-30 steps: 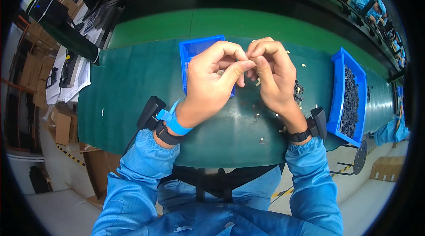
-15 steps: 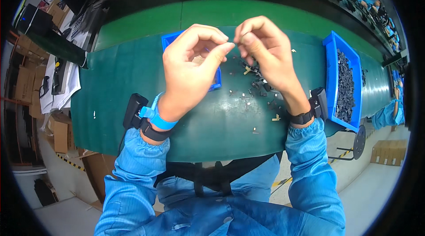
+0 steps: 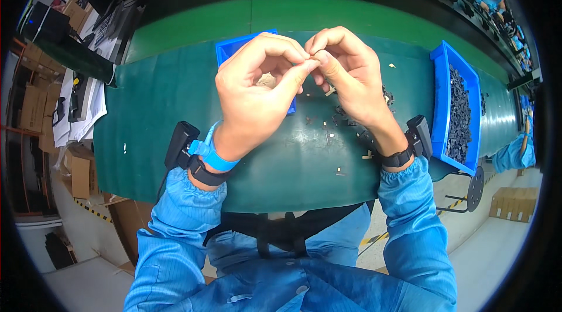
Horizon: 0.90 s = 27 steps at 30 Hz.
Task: Manually assembling small plastic and rubber industrial components at a factory workbench.
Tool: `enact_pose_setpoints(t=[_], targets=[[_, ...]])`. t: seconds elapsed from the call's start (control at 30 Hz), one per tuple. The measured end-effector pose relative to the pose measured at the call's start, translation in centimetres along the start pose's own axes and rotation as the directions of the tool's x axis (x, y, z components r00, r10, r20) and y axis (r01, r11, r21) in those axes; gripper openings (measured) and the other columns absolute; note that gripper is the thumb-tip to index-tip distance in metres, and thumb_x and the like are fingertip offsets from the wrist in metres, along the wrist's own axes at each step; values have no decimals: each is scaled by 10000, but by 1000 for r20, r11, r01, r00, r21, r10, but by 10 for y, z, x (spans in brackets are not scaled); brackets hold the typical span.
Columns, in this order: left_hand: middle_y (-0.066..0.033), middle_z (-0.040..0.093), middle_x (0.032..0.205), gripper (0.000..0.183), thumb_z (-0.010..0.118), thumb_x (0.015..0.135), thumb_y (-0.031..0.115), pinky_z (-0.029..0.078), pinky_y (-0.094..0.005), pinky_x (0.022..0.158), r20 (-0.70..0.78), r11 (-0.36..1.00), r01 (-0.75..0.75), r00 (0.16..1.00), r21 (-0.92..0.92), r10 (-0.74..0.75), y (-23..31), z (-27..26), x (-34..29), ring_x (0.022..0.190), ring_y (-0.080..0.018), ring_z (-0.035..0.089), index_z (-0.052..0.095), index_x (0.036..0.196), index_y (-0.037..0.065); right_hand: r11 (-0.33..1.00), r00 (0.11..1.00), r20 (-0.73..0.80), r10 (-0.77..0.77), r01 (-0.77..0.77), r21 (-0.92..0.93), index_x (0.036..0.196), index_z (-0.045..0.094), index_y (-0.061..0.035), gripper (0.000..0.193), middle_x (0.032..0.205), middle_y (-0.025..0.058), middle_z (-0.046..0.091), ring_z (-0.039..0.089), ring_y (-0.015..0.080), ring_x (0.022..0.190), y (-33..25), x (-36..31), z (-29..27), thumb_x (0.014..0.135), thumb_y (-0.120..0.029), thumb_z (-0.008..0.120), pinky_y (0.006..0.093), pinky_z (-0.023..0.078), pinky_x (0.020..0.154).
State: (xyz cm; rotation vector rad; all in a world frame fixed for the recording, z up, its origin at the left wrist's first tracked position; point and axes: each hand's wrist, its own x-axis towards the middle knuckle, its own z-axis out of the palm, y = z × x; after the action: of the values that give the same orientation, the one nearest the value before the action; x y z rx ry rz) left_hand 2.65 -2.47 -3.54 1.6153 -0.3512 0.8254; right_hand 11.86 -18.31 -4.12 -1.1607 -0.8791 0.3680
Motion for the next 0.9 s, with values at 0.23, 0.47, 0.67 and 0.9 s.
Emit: enact_pose_setpoints(t=[0.23, 0.47, 0.67, 0.9], targets=[[-130, 695, 1027, 193, 740, 910, -143, 546, -226, 588, 2, 998, 47, 999, -38, -47, 1, 0, -2, 729, -110, 678, 636, 1029, -33, 1000, 1000, -2, 2, -2, -23, 1122, 637, -29, 118, 1020, 4, 642, 558, 54, 769, 1, 0, 0, 1069, -131, 660, 205, 470, 655], [-124, 680, 1040, 170, 710, 936, -138, 529, -227, 568, 6, 992, 118, 993, -49, -118, 5, 2, -2, 699, -103, 671, 621, 1041, -37, 993, 998, -37, -46, 42, -106, 1127, 625, -28, 114, 991, 14, 650, 560, 52, 757, 5, 1, -2, 1082, -133, 630, 202, 464, 644], [-113, 679, 1028, 185, 710, 950, -106, 505, -222, 557, -78, 985, 170, 983, 25, -167, 11, -8, 5, 675, -88, 652, 628, 1105, -44, 938, 969, -235, -81, -6, -345, 1124, 615, -20, 96, 944, 23, 679, 577, 50, 724, -7, 12, -22, 1073, -101, 610, 207, 464, 630], [-90, 710, 834, 176, 649, 831, -17, 499, -330, 591, -31, 683, 245, 950, 688, -310, 2, -46, 17, 633, -106, 633, 725, 983, -64, 540, 995, -60, 74, -91, -837, 1200, 616, 13, 275, 911, 159, 688, 661, 274, 780, -14, 11, -60, 932, 3, 675, 378, 543, 748]])
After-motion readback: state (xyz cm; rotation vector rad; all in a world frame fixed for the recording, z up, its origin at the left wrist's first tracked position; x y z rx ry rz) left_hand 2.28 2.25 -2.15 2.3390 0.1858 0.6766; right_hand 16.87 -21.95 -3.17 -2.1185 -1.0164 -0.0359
